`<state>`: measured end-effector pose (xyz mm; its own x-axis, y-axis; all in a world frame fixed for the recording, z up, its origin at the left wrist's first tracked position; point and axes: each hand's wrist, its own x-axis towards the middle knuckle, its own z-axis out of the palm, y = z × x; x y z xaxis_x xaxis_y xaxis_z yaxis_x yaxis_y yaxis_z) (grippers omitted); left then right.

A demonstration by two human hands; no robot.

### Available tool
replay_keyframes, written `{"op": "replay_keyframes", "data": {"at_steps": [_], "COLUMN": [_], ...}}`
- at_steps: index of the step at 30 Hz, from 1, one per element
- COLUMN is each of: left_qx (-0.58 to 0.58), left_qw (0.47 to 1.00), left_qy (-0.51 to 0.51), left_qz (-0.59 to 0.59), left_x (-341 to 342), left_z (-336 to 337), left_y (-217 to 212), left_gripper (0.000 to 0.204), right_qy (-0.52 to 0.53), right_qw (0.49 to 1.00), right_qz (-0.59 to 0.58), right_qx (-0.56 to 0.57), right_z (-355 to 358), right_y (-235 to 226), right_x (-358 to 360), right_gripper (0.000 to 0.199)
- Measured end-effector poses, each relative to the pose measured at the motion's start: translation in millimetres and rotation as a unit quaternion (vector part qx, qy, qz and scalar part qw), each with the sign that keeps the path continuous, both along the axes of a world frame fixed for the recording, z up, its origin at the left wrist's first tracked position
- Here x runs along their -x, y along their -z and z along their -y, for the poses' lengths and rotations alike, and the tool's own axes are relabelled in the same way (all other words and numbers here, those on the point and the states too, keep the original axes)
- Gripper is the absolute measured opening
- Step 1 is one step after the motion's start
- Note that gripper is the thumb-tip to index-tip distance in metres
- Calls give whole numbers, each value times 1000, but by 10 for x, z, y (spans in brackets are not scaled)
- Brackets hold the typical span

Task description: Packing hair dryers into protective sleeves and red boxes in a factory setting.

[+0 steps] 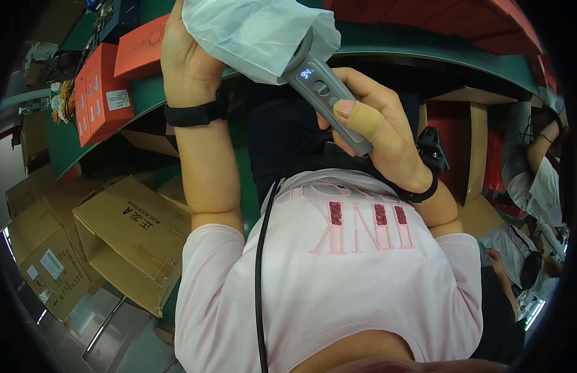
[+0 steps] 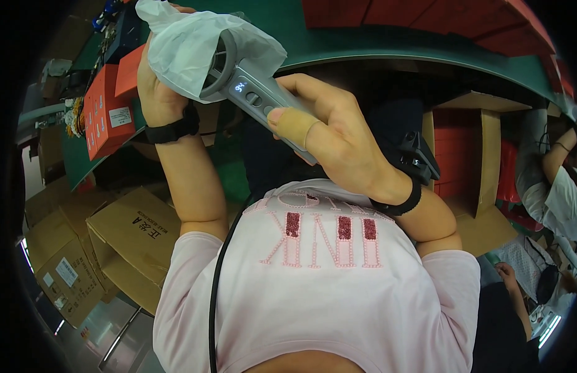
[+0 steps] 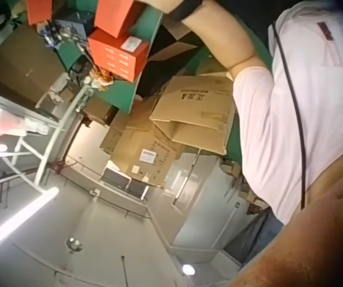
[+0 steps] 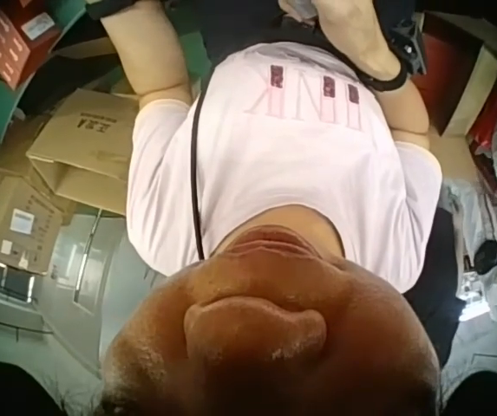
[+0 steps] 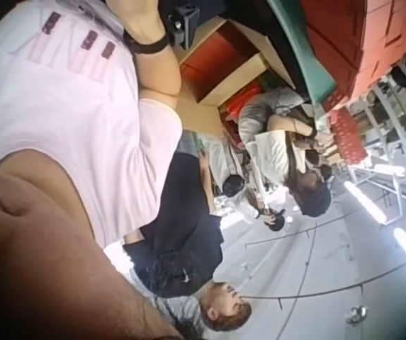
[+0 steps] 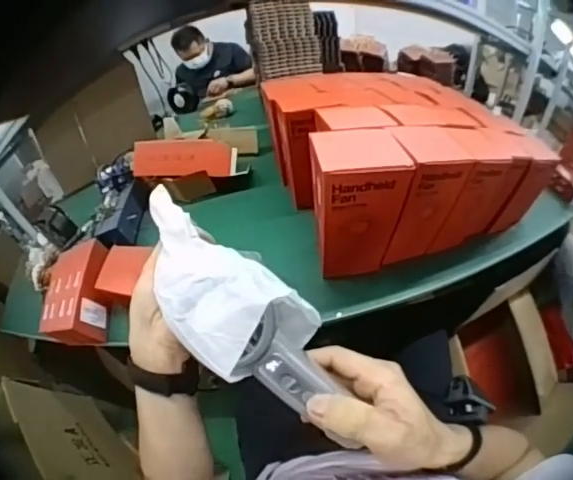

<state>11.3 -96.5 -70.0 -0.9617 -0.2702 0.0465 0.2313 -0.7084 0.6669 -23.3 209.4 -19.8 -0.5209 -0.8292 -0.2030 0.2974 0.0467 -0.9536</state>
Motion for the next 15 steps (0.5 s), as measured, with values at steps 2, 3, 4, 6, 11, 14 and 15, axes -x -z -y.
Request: {"op": "replay_keyframes", "data": {"at_steps": [2,3,4,6,11,14,15], "left_qx": [-44,-87,-87,-128,46,47,18], "left_qw": [998,994,993,990,985,973,972], "left_qy": [6,11,9,-11,-167,-228,-234], "left_qz": [-38,-73,-74,-59,-20,4,-24], "left_x": [77,116,152,178,120,149,172], "left_z": [-216,-346,-398,-456,-856,-1183,-1273], "left_y": [-44,-105,-160,-241,-345,-353,-335], "left_gripper": [34,32,32,35,56,43,39], "right_qy": [-2,1,4,6,30,77,81], "right_qw": [1000,1000,1000,1000,998,986,991], "right_qz": [-1,-2,-4,-4,-30,-139,-81], "right_qx": [-5,-5,-6,-10,36,54,63], "right_z": [-6,-11,-9,1,41,186,201], "right_y": [11,24,30,33,80,5,-17], "right_x": [19,26,37,41,112,107,153], "right_gripper": [54,54,55,57,58,53,51]}}
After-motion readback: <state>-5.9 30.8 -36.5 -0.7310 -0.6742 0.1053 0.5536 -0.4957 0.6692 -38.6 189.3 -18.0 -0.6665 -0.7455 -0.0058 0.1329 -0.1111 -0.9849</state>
